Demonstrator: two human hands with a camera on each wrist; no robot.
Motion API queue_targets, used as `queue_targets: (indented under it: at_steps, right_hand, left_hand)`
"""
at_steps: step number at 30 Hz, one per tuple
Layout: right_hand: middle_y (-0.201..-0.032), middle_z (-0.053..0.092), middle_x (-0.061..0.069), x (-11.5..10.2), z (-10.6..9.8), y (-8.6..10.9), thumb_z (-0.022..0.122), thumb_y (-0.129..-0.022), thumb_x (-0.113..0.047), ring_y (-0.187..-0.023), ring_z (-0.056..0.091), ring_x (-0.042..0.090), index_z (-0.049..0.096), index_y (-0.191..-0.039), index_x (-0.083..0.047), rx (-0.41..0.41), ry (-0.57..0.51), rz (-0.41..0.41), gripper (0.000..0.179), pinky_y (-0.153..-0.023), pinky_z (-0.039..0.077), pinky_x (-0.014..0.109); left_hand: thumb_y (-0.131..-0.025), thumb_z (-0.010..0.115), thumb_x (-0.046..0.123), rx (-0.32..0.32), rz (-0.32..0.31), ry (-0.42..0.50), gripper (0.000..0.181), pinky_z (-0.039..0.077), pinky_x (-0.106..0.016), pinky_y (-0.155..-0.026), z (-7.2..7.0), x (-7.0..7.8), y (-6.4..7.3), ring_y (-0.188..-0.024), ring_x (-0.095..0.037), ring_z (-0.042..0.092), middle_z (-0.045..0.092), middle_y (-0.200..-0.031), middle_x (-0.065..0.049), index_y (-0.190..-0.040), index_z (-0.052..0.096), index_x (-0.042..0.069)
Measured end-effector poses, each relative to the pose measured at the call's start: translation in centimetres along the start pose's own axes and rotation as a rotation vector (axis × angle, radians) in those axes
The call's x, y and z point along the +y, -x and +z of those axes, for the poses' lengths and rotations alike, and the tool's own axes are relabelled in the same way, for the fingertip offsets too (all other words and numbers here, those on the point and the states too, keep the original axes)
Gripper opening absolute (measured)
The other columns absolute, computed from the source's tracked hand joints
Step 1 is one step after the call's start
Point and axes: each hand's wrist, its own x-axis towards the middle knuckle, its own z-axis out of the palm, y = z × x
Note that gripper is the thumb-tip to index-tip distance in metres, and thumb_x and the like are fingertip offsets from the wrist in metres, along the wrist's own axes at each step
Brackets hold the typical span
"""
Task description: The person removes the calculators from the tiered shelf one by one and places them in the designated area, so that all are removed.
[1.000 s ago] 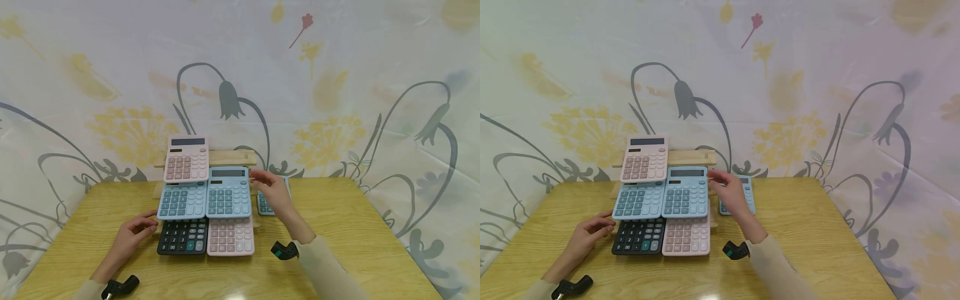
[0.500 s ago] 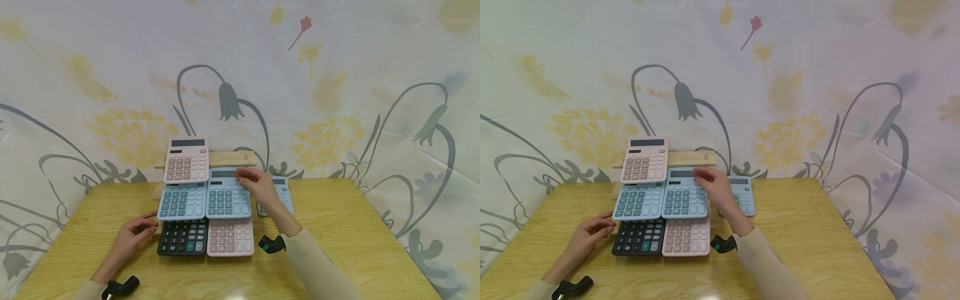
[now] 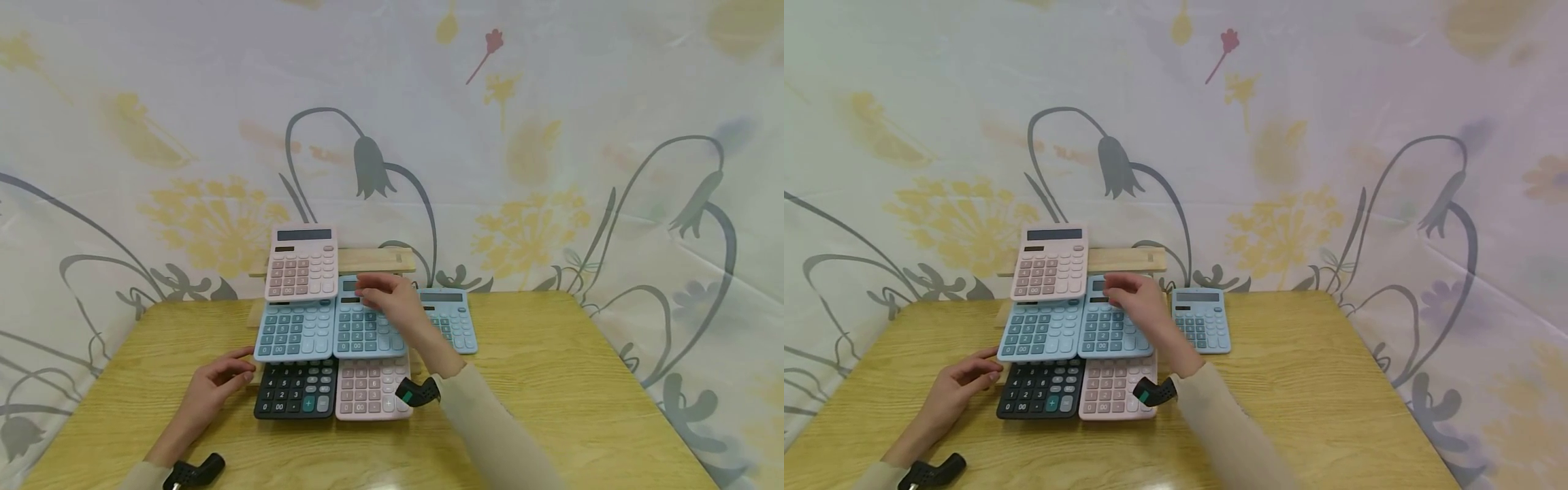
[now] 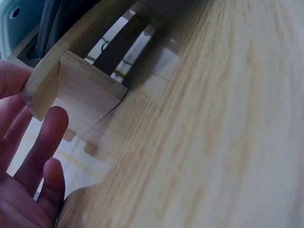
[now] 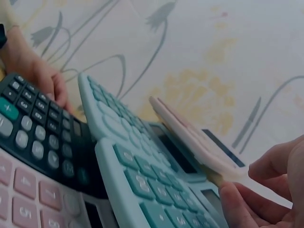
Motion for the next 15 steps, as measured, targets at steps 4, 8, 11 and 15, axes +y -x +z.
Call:
queue_targets:
  at_steps: [4,8,11,15]
  right_hand:
    - [-0.122,0.065,0.015,-0.2,0.9,-0.4,0.059,-0.097,-0.003,-0.112,0.064,0.024,0.061,-0.131,0.002,-0.017,-0.030,0.037,0.035,-0.093,0.051,0.032]
    - [-0.125,0.065,0.013,-0.1,1.4,-0.7,0.059,-0.096,-0.006,-0.116,0.062,0.023,0.061,-0.132,0.001,-0.034,-0.045,0.049,0.036,-0.096,0.049,0.033]
    - [-0.127,0.064,0.012,-0.2,1.8,-0.9,0.058,-0.095,-0.006,-0.117,0.061,0.023,0.061,-0.132,0.000,-0.046,-0.045,0.056,0.038,-0.098,0.047,0.035]
    - [-0.131,0.062,0.010,-0.3,2.3,-1.2,0.059,-0.095,-0.005,-0.116,0.060,0.021,0.061,-0.134,-0.003,-0.047,-0.073,0.088,0.039,-0.099,0.047,0.034]
  left_hand:
    - [-0.092,0.068,-0.001,-0.002,0.006,0.009,0.006,0.049,-0.017,-0.077,0.0,0.0,0.0,-0.110,0.007,0.056,0.059,-0.121,0.023,-0.097,0.072,-0.001]
    - [-0.092,0.068,0.000,-0.002,0.007,0.007,0.006,0.049,-0.017,-0.077,0.0,-0.1,0.0,-0.109,0.007,0.056,0.059,-0.121,0.023,-0.097,0.072,-0.001]
    - [-0.093,0.068,0.000,-0.001,0.011,0.007,0.006,0.049,-0.017,-0.077,0.0,-0.1,0.0,-0.109,0.007,0.056,0.059,-0.121,0.024,-0.097,0.072,-0.001]
    - [-0.093,0.068,0.000,-0.004,0.015,0.008,0.006,0.049,-0.017,-0.077,0.0,-0.2,0.0,-0.108,0.007,0.056,0.058,-0.121,0.025,-0.097,0.072,-0.001]
